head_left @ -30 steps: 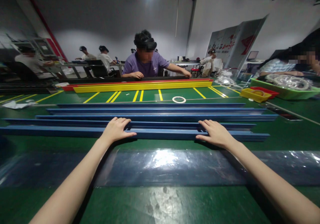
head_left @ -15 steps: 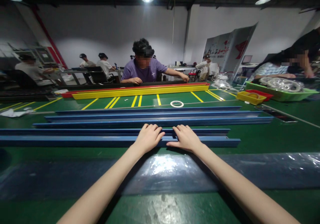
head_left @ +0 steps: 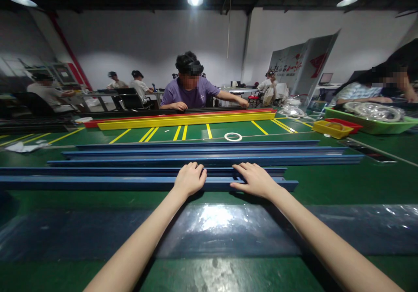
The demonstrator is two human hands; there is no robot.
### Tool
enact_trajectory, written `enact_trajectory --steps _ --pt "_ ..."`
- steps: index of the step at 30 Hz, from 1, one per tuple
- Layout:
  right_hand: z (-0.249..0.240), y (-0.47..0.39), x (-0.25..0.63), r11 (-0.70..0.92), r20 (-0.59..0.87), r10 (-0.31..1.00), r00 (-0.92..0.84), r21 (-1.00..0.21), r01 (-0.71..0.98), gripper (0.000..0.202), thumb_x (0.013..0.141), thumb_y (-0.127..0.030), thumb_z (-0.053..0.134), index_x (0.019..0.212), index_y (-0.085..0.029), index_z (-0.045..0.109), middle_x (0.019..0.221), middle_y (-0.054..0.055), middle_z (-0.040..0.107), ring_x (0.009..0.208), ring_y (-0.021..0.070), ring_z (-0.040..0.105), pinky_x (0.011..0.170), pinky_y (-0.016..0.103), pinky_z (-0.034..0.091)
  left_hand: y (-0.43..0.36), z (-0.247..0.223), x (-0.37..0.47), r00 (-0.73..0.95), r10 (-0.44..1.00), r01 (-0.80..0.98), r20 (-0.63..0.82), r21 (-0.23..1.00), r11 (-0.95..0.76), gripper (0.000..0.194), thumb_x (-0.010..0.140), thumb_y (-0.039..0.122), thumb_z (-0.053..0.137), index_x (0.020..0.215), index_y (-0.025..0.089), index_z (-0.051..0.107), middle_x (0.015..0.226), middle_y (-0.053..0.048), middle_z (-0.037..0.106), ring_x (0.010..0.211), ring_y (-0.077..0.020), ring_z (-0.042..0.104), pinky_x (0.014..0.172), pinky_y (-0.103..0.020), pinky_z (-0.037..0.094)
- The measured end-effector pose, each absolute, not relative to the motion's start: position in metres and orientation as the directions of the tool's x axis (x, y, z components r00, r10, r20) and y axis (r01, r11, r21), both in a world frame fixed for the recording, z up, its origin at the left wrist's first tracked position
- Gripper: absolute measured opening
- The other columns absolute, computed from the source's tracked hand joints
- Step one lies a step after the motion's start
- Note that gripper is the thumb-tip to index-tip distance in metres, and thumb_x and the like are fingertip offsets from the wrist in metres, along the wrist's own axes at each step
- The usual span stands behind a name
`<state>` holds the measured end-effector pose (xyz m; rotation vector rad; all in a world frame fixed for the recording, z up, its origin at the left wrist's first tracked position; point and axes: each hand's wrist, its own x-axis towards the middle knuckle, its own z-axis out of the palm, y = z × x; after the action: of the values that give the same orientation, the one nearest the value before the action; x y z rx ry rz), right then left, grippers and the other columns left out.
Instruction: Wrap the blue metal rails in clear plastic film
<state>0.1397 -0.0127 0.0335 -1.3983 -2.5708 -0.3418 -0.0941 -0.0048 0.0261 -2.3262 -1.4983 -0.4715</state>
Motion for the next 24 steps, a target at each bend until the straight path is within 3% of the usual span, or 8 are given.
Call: enact_trajectory --steps 4,14,19,21,24 --pt "0.028 -0.012 0.182 0.459 0.302 0.821 -0.485 0.157 0.874 0.066 0.075 -0.064 0.031 0.115 -0.015 0.05 0.101 0.013 0.059 0.09 0.0233 0.054 0.076 0.035 0.038 -0.003 0.026 -0.119 0.365 0.812 0.927 0.455 -0.102 -0.36 0.035 0.085 0.029 0.028 0.087 0.018 0.061 0.079 -0.007 0.062 0.076 -0.0188 0.057 0.067 -0.029 0.041" --pt "0.023 0.002 0.183 0.516 0.291 0.763 -0.577 0.264 0.815 0.068 0.076 -0.065 0.029 0.114 -0.013 0.051 0.093 0.012 0.059 0.084 0.0227 0.053 0.073 0.033 0.037 -0.003 0.026 -0.149 0.359 0.815 0.933 0.456 -0.207 -0.295 0.036 0.085 0.024 0.027 0.094 0.018 0.061 0.083 -0.006 0.064 0.077 -0.0179 0.058 0.07 -0.029 0.041" --pt "0.022 0.0 0.183 0.513 0.318 0.766 -0.559 0.224 0.829 0.068 0.075 -0.065 0.031 0.114 -0.014 0.051 0.093 0.012 0.059 0.084 0.0228 0.052 0.073 0.033 0.037 -0.017 0.046 -0.129 0.408 0.825 0.903 0.391 -0.305 -0.302 0.036 0.086 0.027 0.029 0.073 0.016 0.06 0.07 -0.007 0.06 0.069 -0.0199 0.056 0.061 -0.031 0.036" --pt "0.022 -0.002 0.183 0.508 0.328 0.773 -0.543 0.195 0.839 0.069 0.074 -0.066 0.032 0.114 -0.013 0.051 0.094 0.012 0.059 0.085 0.0228 0.052 0.074 0.034 0.037 -0.027 0.054 -0.113 0.464 0.796 0.882 0.389 -0.28 -0.378 0.033 0.086 0.026 0.03 0.072 0.017 0.059 0.072 -0.006 0.059 0.072 -0.0188 0.054 0.061 -0.03 0.035" --pt "0.022 -0.003 0.183 0.498 0.338 0.785 -0.519 0.155 0.853 0.069 0.073 -0.066 0.034 0.114 -0.014 0.051 0.096 0.012 0.059 0.085 0.0224 0.051 0.073 0.033 0.037 -0.042 0.059 -0.092 0.536 0.79 0.842 0.298 -0.131 -0.523 0.031 0.086 0.035 0.035 0.072 0.019 0.058 0.075 -0.003 0.058 0.073 -0.0161 0.053 0.063 -0.028 0.036"
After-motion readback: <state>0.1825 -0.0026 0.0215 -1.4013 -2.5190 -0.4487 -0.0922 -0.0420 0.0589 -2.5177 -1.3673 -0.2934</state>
